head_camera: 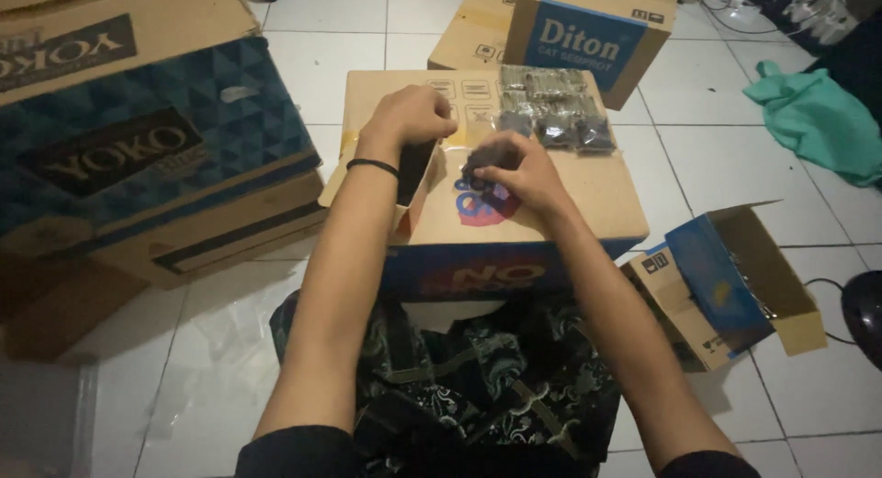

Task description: The person is manually sorting and packaging small metal hardware parts into plastic bags and then into a larger cardboard box.

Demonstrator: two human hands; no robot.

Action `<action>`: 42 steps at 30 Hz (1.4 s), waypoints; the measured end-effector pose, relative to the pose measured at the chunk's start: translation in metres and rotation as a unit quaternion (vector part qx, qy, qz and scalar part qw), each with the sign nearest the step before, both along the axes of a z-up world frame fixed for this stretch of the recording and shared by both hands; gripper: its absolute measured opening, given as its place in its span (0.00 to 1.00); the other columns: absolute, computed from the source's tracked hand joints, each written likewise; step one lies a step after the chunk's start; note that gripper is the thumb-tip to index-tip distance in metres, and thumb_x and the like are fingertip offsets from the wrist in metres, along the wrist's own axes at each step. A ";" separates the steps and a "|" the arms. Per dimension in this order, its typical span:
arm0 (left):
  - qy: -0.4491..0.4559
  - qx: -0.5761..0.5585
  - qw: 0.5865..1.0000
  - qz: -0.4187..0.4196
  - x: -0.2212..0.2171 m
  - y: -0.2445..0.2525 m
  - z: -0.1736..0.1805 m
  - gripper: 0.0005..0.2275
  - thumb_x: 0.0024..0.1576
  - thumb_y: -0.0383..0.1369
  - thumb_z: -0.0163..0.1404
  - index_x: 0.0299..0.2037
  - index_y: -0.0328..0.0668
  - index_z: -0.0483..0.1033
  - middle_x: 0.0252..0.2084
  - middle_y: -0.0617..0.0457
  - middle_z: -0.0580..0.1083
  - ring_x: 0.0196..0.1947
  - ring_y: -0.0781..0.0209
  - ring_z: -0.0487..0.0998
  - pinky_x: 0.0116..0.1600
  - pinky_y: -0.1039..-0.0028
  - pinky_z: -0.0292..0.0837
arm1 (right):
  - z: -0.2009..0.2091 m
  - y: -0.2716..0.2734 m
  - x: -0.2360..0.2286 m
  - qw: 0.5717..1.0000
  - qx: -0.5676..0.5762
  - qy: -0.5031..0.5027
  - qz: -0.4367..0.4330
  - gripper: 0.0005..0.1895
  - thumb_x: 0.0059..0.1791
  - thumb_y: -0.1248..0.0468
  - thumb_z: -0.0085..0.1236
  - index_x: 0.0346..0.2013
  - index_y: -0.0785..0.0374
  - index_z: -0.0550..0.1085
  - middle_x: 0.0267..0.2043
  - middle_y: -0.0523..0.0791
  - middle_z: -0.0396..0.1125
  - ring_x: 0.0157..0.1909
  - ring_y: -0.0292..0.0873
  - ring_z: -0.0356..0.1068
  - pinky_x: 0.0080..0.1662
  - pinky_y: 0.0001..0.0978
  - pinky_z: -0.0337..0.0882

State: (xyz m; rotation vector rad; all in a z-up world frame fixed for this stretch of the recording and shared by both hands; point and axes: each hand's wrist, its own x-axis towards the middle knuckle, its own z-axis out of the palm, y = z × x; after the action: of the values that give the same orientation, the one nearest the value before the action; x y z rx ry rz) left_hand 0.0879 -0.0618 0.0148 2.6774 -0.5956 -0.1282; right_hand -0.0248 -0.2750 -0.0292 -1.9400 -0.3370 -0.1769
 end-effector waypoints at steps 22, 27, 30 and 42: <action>-0.088 -0.492 0.865 -0.053 -0.131 -0.043 -0.070 0.28 0.54 0.34 0.63 0.64 0.39 0.68 0.56 0.37 0.74 0.58 0.39 0.75 0.60 0.55 0.74 | -0.015 -0.029 -0.040 0.995 0.099 0.020 0.000 0.20 0.43 0.58 0.73 0.47 0.61 0.80 0.48 0.52 0.74 0.49 0.45 0.74 0.51 0.45 0.73; -0.127 -0.510 0.849 -0.059 -0.124 -0.053 -0.078 0.06 0.55 0.34 0.64 0.41 0.56 0.84 0.37 0.62 0.81 0.42 0.63 0.83 0.50 0.73 0.79 | -0.009 -0.024 -0.053 0.989 0.115 -0.059 -0.067 0.08 0.46 0.66 0.71 0.39 0.57 0.81 0.43 0.44 0.76 0.46 0.35 0.73 0.50 0.37 0.73; -0.090 -0.554 0.827 -0.035 -0.139 -0.056 -0.072 0.09 0.55 0.31 0.63 0.44 0.53 0.81 0.37 0.56 0.82 0.40 0.63 0.84 0.49 0.72 0.80 | -0.029 -0.033 -0.047 0.974 0.176 -0.130 -0.065 0.20 0.45 0.72 0.71 0.49 0.67 0.74 0.35 0.52 0.75 0.36 0.39 0.72 0.37 0.33 0.76; -0.209 -0.534 0.814 -0.094 -0.143 -0.055 -0.060 0.09 0.58 0.24 0.58 0.46 0.47 0.82 0.37 0.51 0.81 0.39 0.49 0.84 0.42 0.65 0.82 | -0.025 -0.033 -0.050 0.954 0.039 -0.286 -0.076 0.03 0.49 0.74 0.67 0.35 0.65 0.81 0.31 0.48 0.74 0.34 0.45 0.73 0.39 0.33 0.74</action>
State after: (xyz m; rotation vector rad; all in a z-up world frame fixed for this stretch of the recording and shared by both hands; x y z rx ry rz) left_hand -0.0553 -0.1170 -0.0448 1.5231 -0.7550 0.5922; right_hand -0.0747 -0.3084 -0.0538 -1.8057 -0.5485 -0.8498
